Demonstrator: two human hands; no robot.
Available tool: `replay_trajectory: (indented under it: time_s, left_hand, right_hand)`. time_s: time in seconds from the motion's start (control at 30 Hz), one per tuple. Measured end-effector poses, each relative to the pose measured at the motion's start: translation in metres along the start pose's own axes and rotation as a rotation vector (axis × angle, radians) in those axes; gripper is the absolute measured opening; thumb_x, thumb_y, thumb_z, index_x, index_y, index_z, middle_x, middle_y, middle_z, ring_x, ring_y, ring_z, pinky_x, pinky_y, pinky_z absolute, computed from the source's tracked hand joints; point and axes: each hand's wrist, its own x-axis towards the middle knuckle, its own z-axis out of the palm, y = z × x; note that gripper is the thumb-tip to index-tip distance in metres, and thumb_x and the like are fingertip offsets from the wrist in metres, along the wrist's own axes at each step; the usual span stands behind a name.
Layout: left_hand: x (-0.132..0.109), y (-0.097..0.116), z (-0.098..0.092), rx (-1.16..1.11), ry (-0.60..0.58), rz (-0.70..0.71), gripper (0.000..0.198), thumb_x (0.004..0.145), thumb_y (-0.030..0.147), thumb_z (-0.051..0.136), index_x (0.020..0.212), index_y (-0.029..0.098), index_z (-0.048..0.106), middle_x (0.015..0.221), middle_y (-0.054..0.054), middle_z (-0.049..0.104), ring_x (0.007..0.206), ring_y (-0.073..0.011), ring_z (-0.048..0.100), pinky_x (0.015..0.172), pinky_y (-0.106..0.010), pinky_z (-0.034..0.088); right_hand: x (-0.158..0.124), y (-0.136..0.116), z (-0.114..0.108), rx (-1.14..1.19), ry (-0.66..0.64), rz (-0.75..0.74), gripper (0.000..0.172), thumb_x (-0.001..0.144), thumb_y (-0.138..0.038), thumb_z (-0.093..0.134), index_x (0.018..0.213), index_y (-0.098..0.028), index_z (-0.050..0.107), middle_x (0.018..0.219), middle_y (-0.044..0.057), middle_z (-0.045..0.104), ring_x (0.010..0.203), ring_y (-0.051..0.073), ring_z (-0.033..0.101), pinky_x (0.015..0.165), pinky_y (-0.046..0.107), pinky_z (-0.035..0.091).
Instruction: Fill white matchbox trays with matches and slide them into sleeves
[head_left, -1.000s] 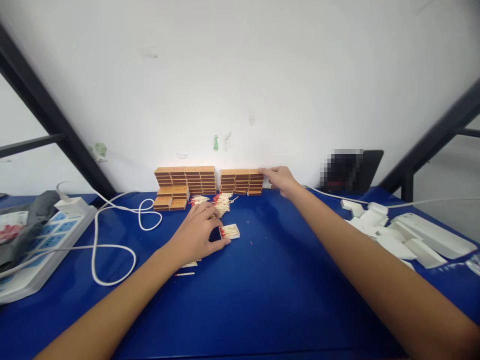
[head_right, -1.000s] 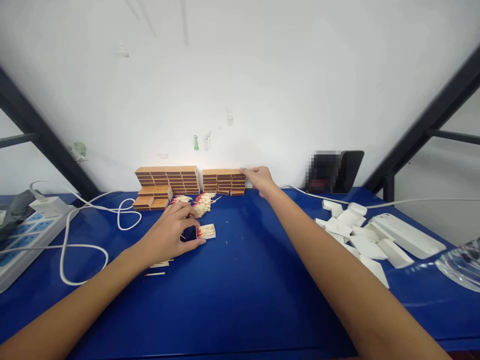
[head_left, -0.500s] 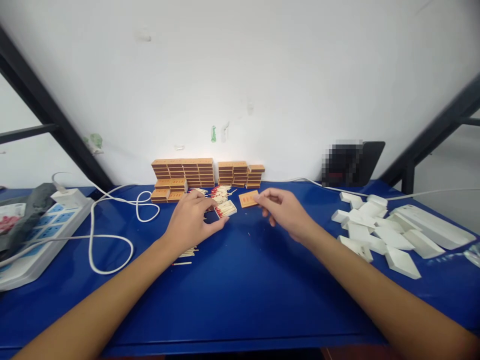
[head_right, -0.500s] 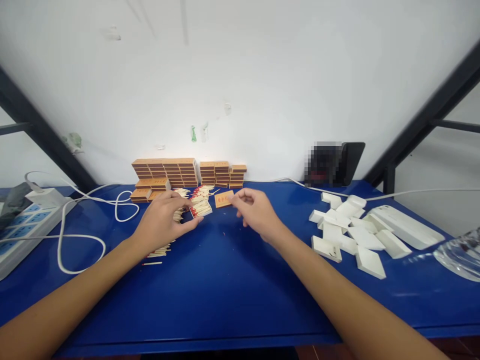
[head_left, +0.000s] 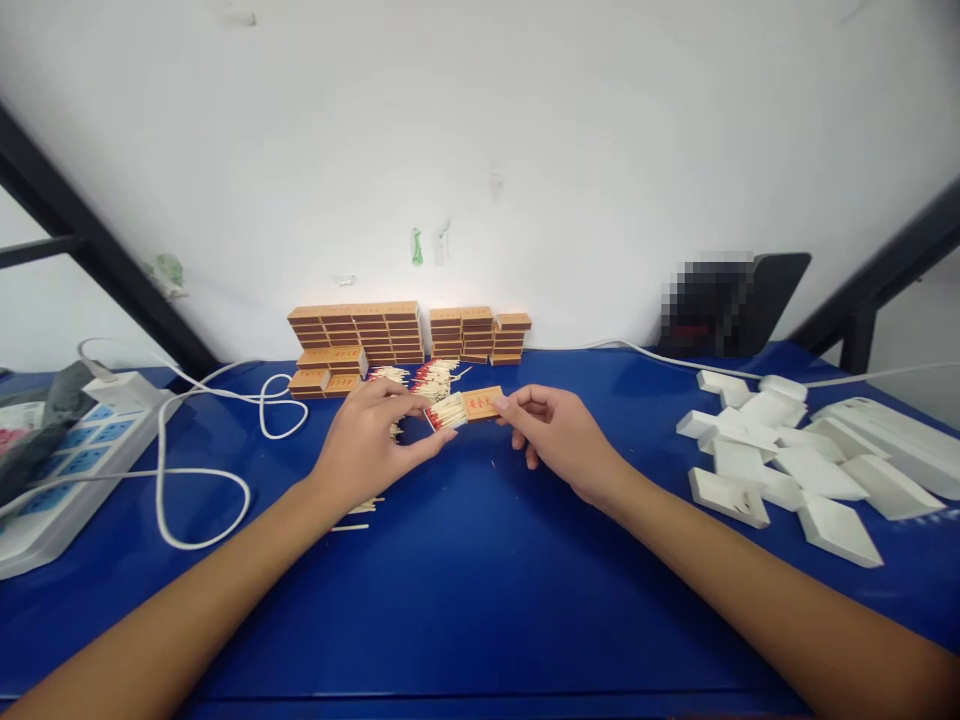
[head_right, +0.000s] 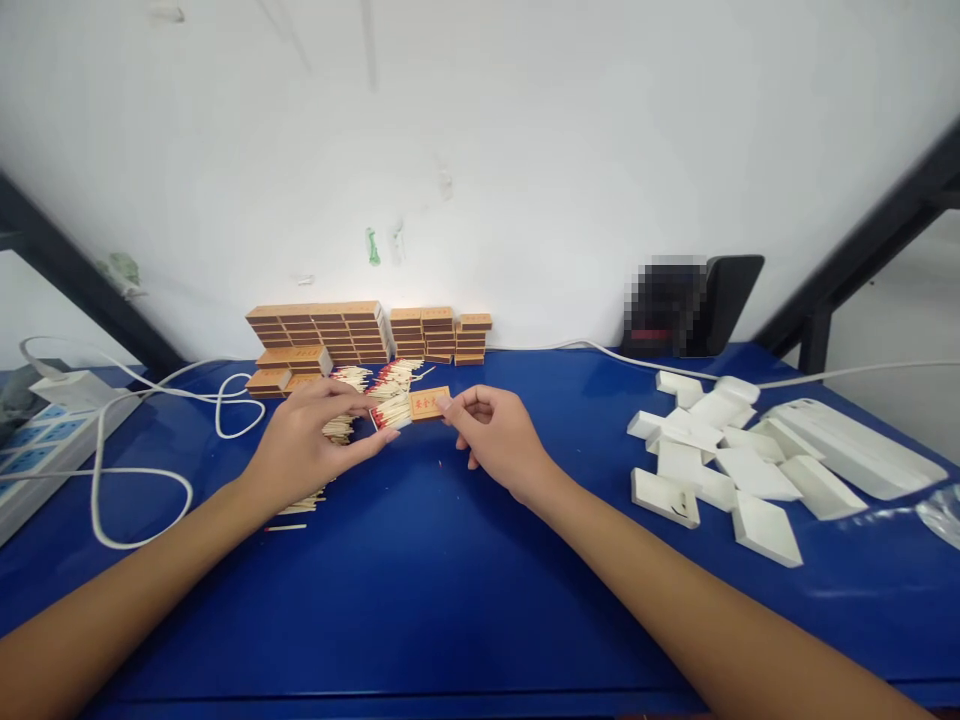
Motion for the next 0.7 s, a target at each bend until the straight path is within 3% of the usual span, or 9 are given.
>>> replay_trajectory:
  time_s: [0.17, 0.33, 0.57, 0.7]
  left_hand:
    - [-0.001, -0.003, 0.0, -0.057, -0.035, -0.005, 0.031, 0.091, 0.047, 0.083, 0.104, 0.019, 0.082, 0.099, -0.008, 0.078, 0.096, -0.0242, 0.073, 0.088, -0.04, 0.058]
    - [-0.001, -0.005, -0.001, -0.09, -0.076, -0.01, 0.034, 0.091, 0.05, 0.083, 0.108, 0.02, 0.082, 0.104, -0.008, 0.078, 0.096, -0.0239, 0.074, 0.088, -0.038, 0.06]
    - [-0.002, 0.0, 0.0, -0.134, -0.027, -0.047, 0.042, 0.086, 0.059, 0.086, 0.107, 0.023, 0.082, 0.102, -0.007, 0.08, 0.097, -0.0244, 0.075, 0.089, -0.039, 0.06]
    - [-0.002, 0.004, 0.002, -0.15, 0.015, 0.008, 0.051, 0.082, 0.065, 0.084, 0.111, 0.024, 0.079, 0.094, -0.004, 0.08, 0.088, -0.0218, 0.074, 0.086, -0.038, 0.058]
  right_hand:
    - [0.004, 0.007, 0.0, 0.073, 0.015, -0.055, 0.061, 0.075, -0.069, 0.086, 0.104, -0.02, 0.065, 0.082, 0.001, 0.072, 0.053, 0.011, 0.059, 0.036, 0.022, 0.047]
    - [0.006, 0.011, -0.003, 0.06, 0.01, -0.121, 0.064, 0.079, -0.066, 0.085, 0.118, -0.02, 0.064, 0.079, -0.003, 0.068, 0.052, 0.012, 0.06, 0.037, 0.022, 0.048]
    - [0.002, 0.007, 0.001, 0.035, -0.047, -0.127, 0.054, 0.087, -0.062, 0.078, 0.117, -0.018, 0.069, 0.087, 0.003, 0.073, 0.053, 0.012, 0.062, 0.038, 0.023, 0.05]
    - [-0.019, 0.002, 0.017, 0.001, -0.175, -0.15, 0.062, 0.098, -0.06, 0.066, 0.145, -0.02, 0.066, 0.101, 0.008, 0.075, 0.07, 0.017, 0.069, 0.043, 0.026, 0.056]
